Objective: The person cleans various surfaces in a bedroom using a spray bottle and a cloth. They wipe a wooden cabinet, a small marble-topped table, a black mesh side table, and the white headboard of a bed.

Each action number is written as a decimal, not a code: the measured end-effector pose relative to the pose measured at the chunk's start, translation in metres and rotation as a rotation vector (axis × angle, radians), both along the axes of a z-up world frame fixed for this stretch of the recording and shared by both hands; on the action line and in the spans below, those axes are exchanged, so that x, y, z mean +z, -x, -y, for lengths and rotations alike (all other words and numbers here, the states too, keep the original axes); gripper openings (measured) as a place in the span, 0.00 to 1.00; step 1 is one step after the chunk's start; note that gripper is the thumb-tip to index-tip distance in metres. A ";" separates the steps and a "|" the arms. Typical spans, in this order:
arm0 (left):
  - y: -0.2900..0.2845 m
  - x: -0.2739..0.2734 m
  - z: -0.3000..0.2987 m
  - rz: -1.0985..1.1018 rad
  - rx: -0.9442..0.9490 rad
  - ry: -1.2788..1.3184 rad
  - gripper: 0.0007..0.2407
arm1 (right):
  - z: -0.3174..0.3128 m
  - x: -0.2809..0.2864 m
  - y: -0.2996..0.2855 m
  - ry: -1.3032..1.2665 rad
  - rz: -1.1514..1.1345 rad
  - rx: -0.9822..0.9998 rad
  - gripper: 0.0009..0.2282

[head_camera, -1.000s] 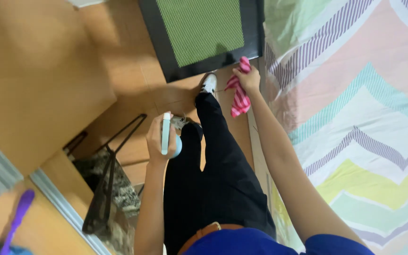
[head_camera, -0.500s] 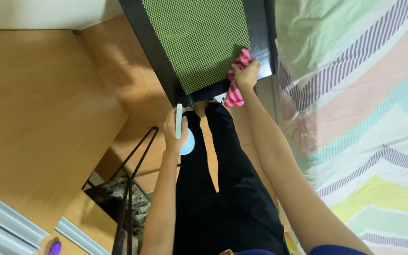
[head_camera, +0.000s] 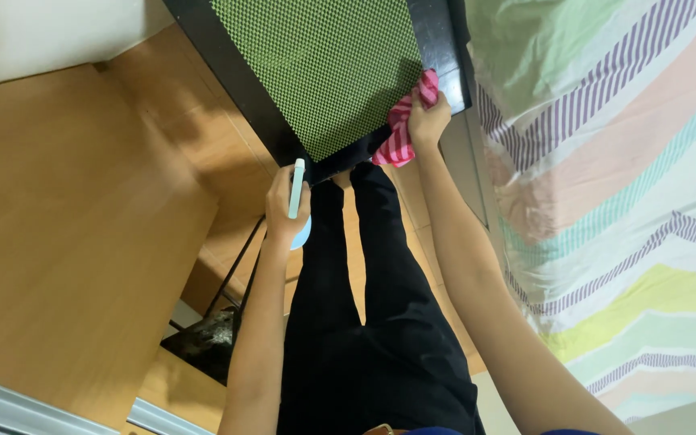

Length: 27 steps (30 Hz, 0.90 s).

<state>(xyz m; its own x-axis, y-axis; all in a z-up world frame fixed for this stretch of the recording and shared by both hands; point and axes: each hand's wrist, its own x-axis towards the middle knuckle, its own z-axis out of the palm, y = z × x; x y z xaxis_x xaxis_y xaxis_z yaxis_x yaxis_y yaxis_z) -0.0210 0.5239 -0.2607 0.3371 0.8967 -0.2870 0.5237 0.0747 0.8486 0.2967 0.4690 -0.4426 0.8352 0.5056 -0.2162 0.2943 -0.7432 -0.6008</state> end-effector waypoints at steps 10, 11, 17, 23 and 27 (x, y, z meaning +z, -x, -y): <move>-0.001 -0.002 -0.012 0.014 -0.050 0.019 0.10 | 0.012 0.064 0.022 -0.343 0.081 -0.672 0.21; 0.000 -0.002 -0.012 -0.001 -0.050 0.008 0.11 | 0.012 0.069 0.026 -0.367 0.215 -0.545 0.23; -0.002 -0.003 -0.011 0.017 -0.020 -0.012 0.10 | -0.045 0.078 0.054 -0.351 0.129 -0.144 0.22; 0.006 -0.005 -0.007 0.050 0.034 0.050 0.11 | -0.049 0.025 0.113 0.175 0.325 0.361 0.28; 0.012 -0.007 -0.008 0.051 0.033 -0.070 0.09 | -0.017 0.063 0.172 0.198 0.150 0.871 0.34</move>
